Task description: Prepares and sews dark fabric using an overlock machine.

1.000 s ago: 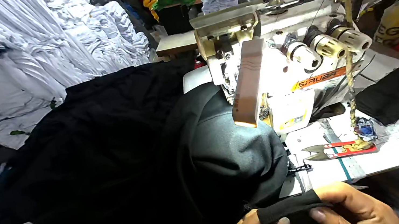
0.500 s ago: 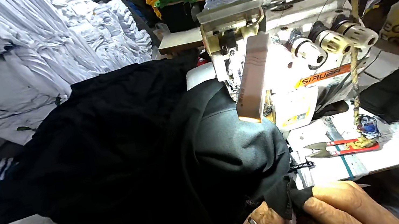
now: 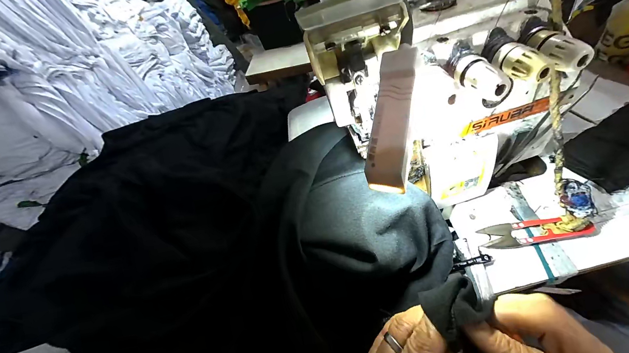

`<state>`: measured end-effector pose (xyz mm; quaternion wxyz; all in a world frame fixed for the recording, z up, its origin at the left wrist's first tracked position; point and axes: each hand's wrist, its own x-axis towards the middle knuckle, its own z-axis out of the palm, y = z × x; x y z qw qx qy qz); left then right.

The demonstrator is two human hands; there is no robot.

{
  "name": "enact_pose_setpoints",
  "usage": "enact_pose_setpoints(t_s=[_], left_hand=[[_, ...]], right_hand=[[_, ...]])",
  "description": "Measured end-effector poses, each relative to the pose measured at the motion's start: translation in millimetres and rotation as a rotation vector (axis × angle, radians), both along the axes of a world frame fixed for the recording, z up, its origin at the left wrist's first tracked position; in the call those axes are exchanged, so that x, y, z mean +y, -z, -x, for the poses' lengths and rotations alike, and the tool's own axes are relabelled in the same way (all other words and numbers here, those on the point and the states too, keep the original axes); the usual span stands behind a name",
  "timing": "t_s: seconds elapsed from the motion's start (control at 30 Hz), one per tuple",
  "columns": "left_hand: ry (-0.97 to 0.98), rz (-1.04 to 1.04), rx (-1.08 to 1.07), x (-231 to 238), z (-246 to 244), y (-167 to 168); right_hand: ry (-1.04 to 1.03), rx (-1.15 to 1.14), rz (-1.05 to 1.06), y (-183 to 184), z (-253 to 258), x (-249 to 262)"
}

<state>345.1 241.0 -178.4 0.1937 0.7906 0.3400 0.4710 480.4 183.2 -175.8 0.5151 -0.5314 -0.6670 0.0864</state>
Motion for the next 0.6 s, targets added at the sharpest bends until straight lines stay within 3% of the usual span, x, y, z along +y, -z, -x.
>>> enact_pose_setpoints(t_s=[0.1, 0.27, 0.4, 0.6], left_hand=[[0.105, 0.15, 0.024, 3, 7, -12], [0.279, 0.458, 0.007, 5, 16, -24], [0.433, 0.644, 0.003, 11, 27, -34], [0.563, 0.738, 0.106, 26, 42, -46]], right_hand=[[-0.028, -0.032, 0.023, -3, -13, -2], [-0.26, 0.049, 0.049, -8, -29, 3], [-0.394, 0.218, 0.21, -19, -42, 11], [-0.536, 0.345, 0.341, 1, -48, 36]])
